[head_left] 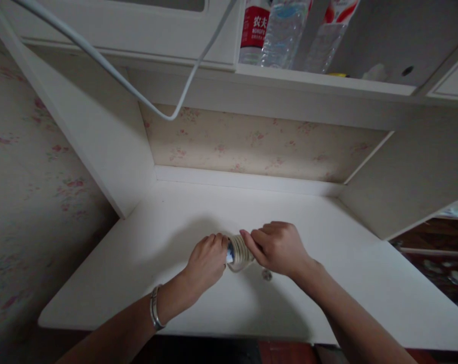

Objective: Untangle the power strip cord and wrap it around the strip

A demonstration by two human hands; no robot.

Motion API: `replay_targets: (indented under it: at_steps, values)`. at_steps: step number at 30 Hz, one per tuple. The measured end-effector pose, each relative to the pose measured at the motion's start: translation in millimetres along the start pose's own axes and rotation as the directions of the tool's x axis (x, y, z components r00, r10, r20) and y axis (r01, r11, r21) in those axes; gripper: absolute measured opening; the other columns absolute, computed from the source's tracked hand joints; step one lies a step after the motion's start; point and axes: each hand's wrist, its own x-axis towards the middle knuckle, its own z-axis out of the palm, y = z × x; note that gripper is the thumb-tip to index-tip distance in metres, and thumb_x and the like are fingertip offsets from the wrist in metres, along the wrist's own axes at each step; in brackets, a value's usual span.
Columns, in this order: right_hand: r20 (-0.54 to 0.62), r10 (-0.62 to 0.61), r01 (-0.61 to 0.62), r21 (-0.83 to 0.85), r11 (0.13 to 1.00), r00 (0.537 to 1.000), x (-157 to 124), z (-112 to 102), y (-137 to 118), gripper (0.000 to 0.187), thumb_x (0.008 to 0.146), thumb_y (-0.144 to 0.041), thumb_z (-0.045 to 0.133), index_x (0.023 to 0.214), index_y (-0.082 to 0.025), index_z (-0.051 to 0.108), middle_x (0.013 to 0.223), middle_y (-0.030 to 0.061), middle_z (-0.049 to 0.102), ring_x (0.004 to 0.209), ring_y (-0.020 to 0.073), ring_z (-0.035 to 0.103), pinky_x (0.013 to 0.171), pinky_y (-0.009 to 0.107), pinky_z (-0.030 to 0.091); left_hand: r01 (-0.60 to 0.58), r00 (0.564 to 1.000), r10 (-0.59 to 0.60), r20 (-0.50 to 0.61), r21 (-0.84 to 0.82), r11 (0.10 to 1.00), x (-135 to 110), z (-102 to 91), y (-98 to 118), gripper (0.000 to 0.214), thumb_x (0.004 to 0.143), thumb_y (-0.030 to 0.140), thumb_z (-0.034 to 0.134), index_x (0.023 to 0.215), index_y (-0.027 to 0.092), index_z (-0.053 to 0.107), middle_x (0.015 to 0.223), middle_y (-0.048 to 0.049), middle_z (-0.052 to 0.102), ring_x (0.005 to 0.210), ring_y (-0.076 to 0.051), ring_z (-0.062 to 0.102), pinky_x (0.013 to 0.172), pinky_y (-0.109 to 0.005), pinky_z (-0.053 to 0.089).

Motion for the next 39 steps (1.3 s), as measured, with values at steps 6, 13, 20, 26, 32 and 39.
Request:
replay_targets:
  at_steps: [6, 13, 20, 26, 32, 39]
  values:
    - [0.113, -0.013, 0.015, -0.012, 1.0, 0.994, 54, 16, 23, 0.058, 0.096, -0.048, 0.028, 0.066, -0.018, 0.068, 0.061, 0.0077, 0.066, 0.057, 0.0166, 0.056, 0.056, 0.03, 0.022, -0.216, 0.959, 0.236, 0.159, -0.133, 0.967, -21, -26.2, 14, 0.031, 0.072, 0.024, 0.062, 0.102, 0.018, 0.055, 0.097, -0.0078, 0.064, 0.09, -0.025, 0.06, 0.083, -0.038, 0.048]
    - [0.176, 0.162, -0.186, 0.127, 0.974, 0.971, 51, 61, 46, 0.064, 0.097, -0.052, 0.022, 0.06, -0.02, 0.064, 0.06, 0.0066, 0.066, 0.061, 0.0184, 0.06, 0.059, 0.029, 0.027, -0.219, 0.97, 0.237, 0.054, -0.228, 0.949, -41, -63.3, 13, 0.031, 0.07, 0.026, 0.062, 0.098, 0.021, 0.051, 0.094, -0.0041, 0.062, 0.087, -0.023, 0.058, 0.081, -0.038, 0.046]
    - [0.18, 0.203, -0.233, 0.162, 0.959, 0.962, 37, 78, 39, 0.068, 0.097, -0.054, 0.017, 0.063, -0.019, 0.065, 0.062, 0.0082, 0.067, 0.063, 0.0188, 0.061, 0.061, 0.029, 0.031, -0.123, 0.992, 0.103, -0.079, -0.315, 0.941, -41, -76.3, 7, 0.029, 0.064, 0.023, 0.061, 0.091, 0.021, 0.049, 0.087, -0.0027, 0.059, 0.081, -0.022, 0.057, 0.074, -0.035, 0.046]
    - [0.177, 0.314, -0.357, 0.342, 0.869, 0.933, 25, 94, 56, 0.069, 0.096, -0.053, 0.014, 0.06, -0.018, 0.062, 0.059, 0.0072, 0.065, 0.06, 0.0175, 0.061, 0.06, 0.027, 0.036, -0.087, 0.981, 0.003, -0.193, -0.431, 0.898, -45, -97.9, 2, 0.049, 0.062, 0.019, 0.061, 0.108, 0.024, 0.045, 0.096, -0.0022, 0.061, 0.088, -0.02, 0.058, 0.078, -0.032, 0.048]
    - [0.022, 0.497, -0.465, 0.392, 0.794, 0.867, 29, 91, 77, 0.069, 0.094, -0.06, 0.019, 0.053, -0.019, 0.056, 0.052, 0.0065, 0.059, 0.055, 0.0174, 0.058, 0.056, 0.026, 0.035, -0.133, 0.976, 0.063, -0.21, -0.339, 0.931, -46, -89.2, 9, 0.044, 0.064, 0.022, 0.063, 0.105, 0.023, 0.047, 0.096, -0.0037, 0.061, 0.087, -0.022, 0.058, 0.08, -0.035, 0.049]
    - [0.063, 0.452, -0.452, 0.254, 0.855, 0.89, 46, 89, 60, 0.065, 0.096, -0.052, 0.019, 0.063, -0.02, 0.065, 0.064, 0.0073, 0.068, 0.063, 0.018, 0.062, 0.058, 0.026, 0.035, -0.104, 0.962, 0.032, -0.271, -0.259, 0.96, -43, -87.8, 18, 0.045, 0.064, 0.031, 0.063, 0.106, 0.023, 0.049, 0.092, -0.0042, 0.059, 0.079, -0.022, 0.057, 0.069, -0.037, 0.049]
